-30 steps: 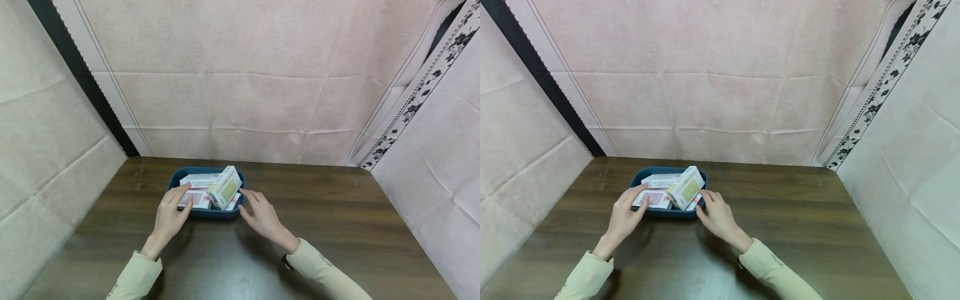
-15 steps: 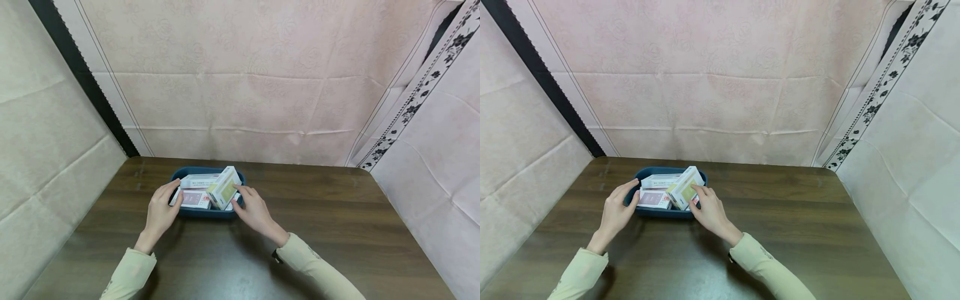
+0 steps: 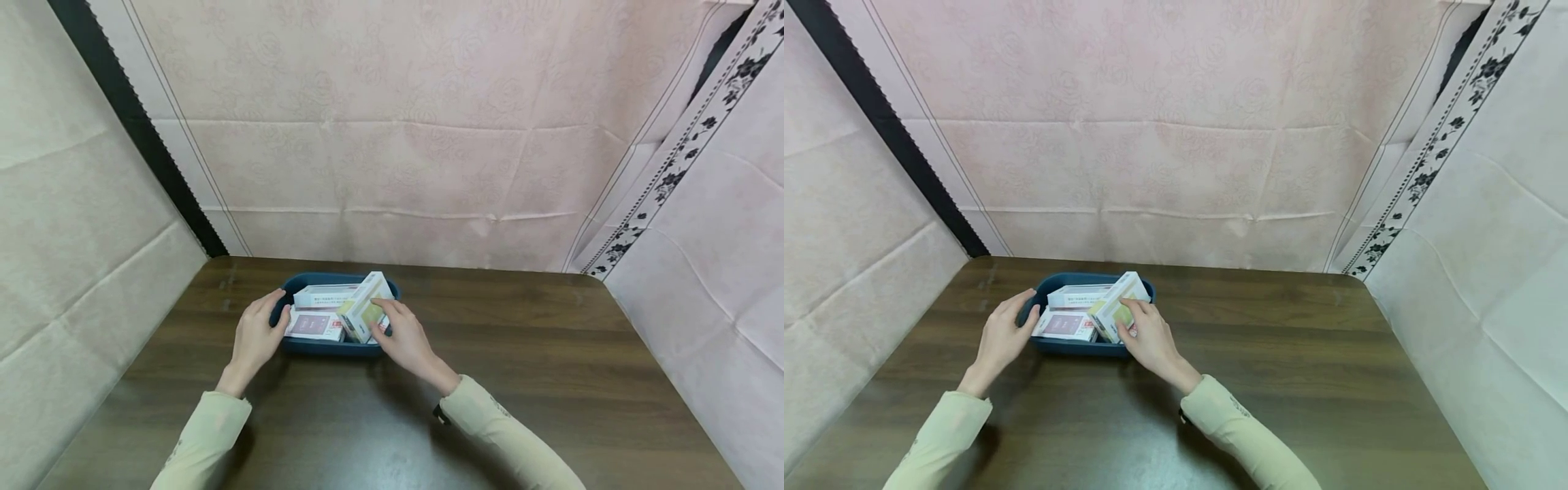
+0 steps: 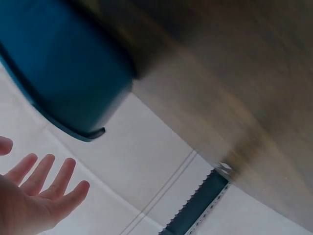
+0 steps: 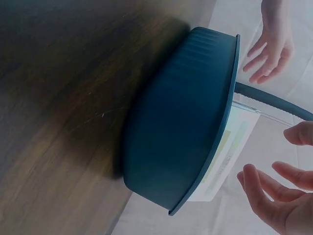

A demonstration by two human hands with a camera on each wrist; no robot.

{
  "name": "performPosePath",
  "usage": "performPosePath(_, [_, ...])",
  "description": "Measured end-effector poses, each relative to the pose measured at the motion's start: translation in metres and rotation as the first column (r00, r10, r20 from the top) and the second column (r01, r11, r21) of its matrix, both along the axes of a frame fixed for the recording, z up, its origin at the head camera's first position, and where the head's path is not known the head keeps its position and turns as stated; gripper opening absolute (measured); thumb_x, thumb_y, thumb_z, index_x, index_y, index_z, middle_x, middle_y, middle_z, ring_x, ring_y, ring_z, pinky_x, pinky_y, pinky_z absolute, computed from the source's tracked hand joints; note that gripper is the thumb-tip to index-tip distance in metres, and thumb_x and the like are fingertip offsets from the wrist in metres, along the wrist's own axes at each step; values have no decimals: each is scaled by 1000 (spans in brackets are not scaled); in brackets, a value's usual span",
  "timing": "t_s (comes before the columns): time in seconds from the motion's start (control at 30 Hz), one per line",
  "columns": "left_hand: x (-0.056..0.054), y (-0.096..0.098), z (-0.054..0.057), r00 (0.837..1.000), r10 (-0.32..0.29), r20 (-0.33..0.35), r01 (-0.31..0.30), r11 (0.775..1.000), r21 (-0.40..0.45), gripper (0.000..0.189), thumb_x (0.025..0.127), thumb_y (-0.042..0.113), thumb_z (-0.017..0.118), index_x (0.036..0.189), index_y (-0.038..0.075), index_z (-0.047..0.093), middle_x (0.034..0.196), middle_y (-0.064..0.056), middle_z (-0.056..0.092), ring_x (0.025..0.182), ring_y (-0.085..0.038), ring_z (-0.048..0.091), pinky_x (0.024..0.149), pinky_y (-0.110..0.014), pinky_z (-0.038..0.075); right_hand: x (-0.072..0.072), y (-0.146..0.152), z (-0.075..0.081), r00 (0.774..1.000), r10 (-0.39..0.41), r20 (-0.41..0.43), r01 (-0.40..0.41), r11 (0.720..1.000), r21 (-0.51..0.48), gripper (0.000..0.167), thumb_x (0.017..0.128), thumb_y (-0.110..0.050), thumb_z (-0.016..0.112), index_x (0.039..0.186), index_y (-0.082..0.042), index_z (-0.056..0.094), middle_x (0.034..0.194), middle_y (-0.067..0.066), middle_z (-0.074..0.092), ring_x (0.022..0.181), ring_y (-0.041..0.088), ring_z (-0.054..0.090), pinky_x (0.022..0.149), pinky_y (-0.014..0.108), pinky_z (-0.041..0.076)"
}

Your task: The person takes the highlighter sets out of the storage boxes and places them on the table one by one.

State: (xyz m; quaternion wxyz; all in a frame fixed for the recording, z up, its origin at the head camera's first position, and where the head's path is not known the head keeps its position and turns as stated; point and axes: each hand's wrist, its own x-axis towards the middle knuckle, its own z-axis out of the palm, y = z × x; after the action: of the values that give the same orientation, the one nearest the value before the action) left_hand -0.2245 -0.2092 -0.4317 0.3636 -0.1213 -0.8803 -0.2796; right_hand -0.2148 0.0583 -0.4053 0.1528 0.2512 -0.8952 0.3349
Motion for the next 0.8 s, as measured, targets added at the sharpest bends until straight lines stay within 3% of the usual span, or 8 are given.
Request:
performPosePath(0.3, [-16,-10,-7,994,5,107,1,999,-52,33,85,14,57,112,-5,57,114,-25,58,102,-41,55,84,-52,44,-10,2,0,992,119,33,-118,992,-44,41,86,-20,58,122,-2,51,122,14,53,103,27,58,82,34,51])
performPosePath(0.47, [-22,-12,-9,986,16,163,-4,997,-78,36,86,14,54,116,-6,54,117,-27,55,104,-43,53,86,-54,42,-14,4,0,987,140,80,-135,989,-61,41,86,-18,58,124,-2,50,123,15,53,102,28,57,82,35,51])
performPosePath(0.8, [-31,-13,-17,966,48,255,-2,984,-176,42,90,20,47,120,-10,49,121,-30,51,112,-44,46,94,-56,35,-29,7,-7,986,146,81,-139,987,-85,38,88,-16,55,122,0,52,117,17,57,102,27,57,80,38,51])
